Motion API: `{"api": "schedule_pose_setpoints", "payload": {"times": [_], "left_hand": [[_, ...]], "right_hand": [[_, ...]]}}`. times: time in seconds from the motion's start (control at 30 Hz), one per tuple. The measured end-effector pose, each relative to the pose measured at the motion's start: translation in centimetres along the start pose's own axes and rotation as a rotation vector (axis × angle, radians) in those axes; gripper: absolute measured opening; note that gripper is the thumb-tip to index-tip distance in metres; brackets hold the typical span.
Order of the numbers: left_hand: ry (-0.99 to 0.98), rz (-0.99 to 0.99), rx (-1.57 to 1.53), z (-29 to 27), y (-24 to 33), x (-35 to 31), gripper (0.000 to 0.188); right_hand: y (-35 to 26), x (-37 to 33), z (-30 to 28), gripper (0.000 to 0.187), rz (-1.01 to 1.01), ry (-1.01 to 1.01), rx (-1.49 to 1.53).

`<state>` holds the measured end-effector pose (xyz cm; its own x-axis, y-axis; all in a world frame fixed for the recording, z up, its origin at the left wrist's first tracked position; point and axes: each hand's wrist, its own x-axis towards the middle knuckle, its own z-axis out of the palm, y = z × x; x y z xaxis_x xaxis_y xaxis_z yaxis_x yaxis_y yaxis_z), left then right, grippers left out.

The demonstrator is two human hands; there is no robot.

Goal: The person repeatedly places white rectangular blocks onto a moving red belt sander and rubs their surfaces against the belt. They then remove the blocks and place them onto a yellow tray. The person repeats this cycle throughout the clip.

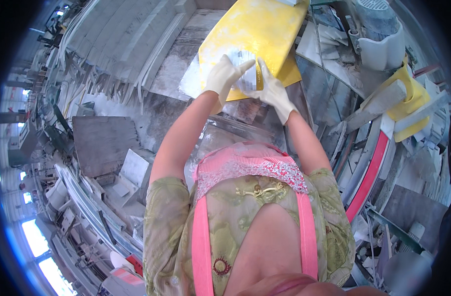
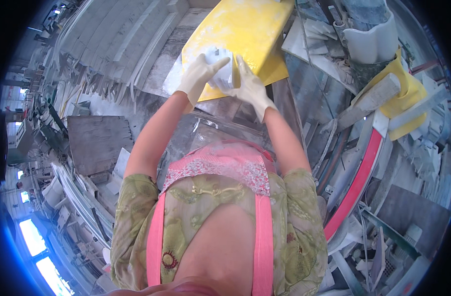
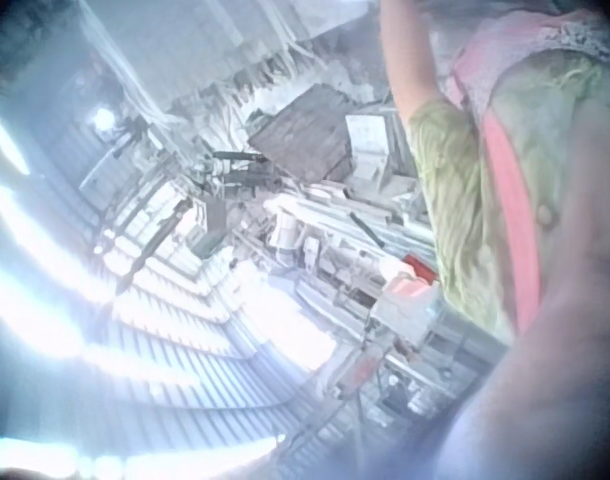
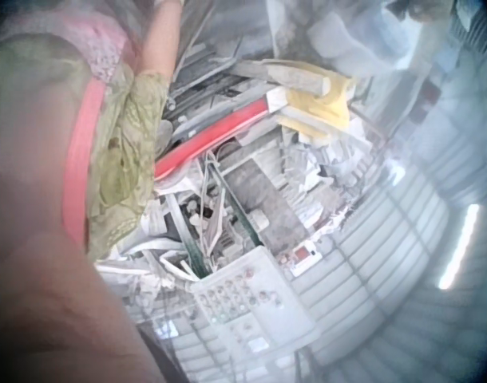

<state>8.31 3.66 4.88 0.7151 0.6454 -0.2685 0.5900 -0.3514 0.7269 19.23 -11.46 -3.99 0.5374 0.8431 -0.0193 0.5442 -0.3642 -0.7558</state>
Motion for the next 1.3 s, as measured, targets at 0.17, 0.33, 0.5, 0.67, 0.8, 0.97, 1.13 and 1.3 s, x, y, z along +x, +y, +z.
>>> {"api": "schedule_pose_setpoints", "payload": {"times": [0.17,0.33,0.5,0.67,0.8,0.97,1.13,1.3], "left_hand": [[0.096,-0.094,0.130,1.8,1.3,0.1,0.130],[0.100,-0.162,0.297,3.2,1.1,0.2,0.140],[-0.010,-0.103,0.584,1.5,2.8,1.1,0.114],[-0.063,-0.152,0.737,1.8,4.9,2.7,0.080],[0.164,-0.237,0.792,3.7,5.0,2.4,0.082],[0.130,-0.285,0.574,2.8,5.2,1.4,0.088],[0.107,-0.049,0.170,-1.1,0.8,0.1,0.071],[-0.356,0.007,-0.467,-5.6,-6.7,2.8,0.066]], "right_hand": [[0.9,2.8,-0.6,0.142,-0.080,-0.114,-0.046],[1.2,3.4,0.3,0.133,-0.162,-0.105,0.261],[0.7,2.9,0.9,0.107,-0.274,-0.002,0.505],[-0.2,1.7,1.3,0.089,-0.252,0.153,-0.195],[-1.3,0.2,1.9,0.087,-0.108,0.173,-0.126],[-1.2,-0.6,1.6,0.096,-0.075,0.125,0.158],[0.9,0.0,1.0,0.082,-0.179,0.074,0.516],[2.5,5.1,0.7,0.065,-0.054,0.297,0.338]]}}
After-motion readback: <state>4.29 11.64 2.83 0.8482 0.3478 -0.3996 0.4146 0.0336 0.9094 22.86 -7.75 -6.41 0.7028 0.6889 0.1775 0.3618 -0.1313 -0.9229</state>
